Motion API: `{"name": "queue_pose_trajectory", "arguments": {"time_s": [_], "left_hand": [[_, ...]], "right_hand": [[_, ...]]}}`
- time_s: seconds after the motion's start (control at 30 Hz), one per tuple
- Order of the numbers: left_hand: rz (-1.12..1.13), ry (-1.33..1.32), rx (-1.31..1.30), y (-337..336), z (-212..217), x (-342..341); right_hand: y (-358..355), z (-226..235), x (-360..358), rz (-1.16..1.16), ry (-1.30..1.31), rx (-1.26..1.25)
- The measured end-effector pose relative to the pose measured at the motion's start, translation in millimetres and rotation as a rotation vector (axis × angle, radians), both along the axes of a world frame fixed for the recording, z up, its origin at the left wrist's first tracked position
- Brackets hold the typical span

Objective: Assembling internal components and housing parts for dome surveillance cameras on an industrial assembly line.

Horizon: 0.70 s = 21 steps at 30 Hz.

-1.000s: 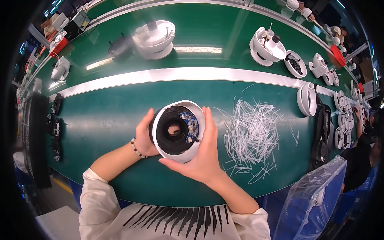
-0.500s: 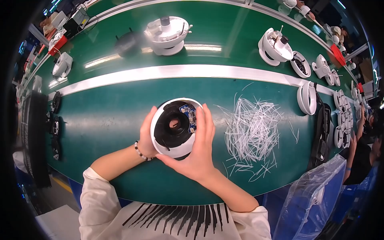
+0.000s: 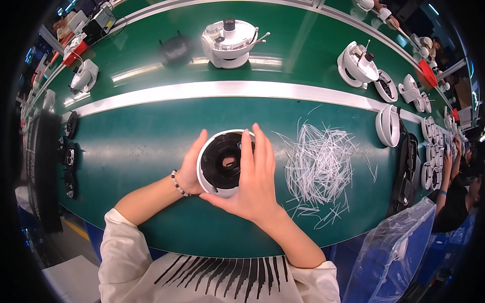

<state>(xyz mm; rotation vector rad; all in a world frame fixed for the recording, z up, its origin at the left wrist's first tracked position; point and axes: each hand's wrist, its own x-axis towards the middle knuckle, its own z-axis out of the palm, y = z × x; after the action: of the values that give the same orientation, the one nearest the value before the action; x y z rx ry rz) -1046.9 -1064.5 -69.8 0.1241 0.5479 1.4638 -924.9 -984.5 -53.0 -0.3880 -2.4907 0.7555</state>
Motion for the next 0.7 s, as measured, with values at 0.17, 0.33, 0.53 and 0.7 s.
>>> {"name": "queue_pose_trajectory", "arguments": {"time_s": [0.17,0.33,0.53,0.7], "left_hand": [[-0.039,0.033,-0.017,2.9,0.3,-4.4],[-0.046,0.048,0.005,-2.7,-10.7,-6.7],[-0.053,0.039,0.034,-1.9,-12.3,-13.4],[-0.068,0.017,0.026,-3.3,-8.9,-14.7]], "right_hand": [[4.8,0.1,-1.3,0.03,0.006,-0.006],[1.3,-2.7,-1.8,0.019,0.005,0.027],[1.2,-2.4,-2.5,0.025,-0.013,0.015],[0.8,1.8,-2.1,0.049,-0.114,0.032]]}}
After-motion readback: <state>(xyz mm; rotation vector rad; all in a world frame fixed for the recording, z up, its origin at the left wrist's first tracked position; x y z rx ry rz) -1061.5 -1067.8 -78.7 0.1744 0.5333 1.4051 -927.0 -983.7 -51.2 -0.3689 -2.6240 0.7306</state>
